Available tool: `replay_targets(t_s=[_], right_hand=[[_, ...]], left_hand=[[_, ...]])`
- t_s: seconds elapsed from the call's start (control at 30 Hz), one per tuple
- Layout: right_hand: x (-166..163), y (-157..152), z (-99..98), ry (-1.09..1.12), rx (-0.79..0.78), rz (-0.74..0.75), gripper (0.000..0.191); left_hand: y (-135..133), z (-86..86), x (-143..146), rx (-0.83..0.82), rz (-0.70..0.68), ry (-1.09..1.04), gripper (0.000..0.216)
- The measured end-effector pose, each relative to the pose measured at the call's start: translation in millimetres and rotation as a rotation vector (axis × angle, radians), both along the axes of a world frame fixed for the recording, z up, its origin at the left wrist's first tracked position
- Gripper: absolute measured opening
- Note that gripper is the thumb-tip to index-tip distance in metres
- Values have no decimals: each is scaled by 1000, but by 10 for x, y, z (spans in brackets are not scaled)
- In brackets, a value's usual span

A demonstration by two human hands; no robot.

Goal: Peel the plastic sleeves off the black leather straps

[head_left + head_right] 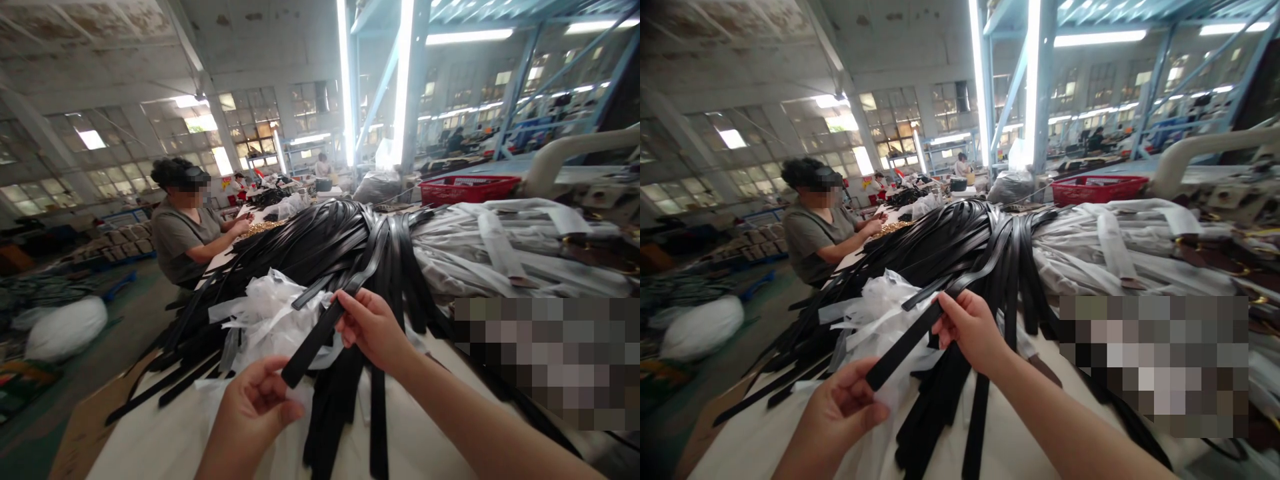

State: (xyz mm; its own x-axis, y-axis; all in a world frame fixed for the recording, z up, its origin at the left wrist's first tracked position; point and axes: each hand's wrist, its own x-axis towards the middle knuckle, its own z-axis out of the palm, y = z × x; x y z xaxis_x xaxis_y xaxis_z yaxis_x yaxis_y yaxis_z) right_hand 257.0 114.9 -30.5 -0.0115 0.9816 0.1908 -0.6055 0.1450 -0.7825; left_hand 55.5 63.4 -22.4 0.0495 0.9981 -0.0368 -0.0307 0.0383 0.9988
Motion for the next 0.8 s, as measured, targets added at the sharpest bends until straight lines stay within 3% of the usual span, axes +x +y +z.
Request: replay_targets(t_s=[0.2,0.4,0.8], right_hand=[[48,31,-3,-80,51,-62,33],[55,55,-2,-162,67,-30,36],[125,27,47,-332,82,-108,35]], left_hand=[[4,-17,-18,7,22,4,54],[68,-71,-58,25,65,50,55],[47,48,6,-10,-16,118,46]])
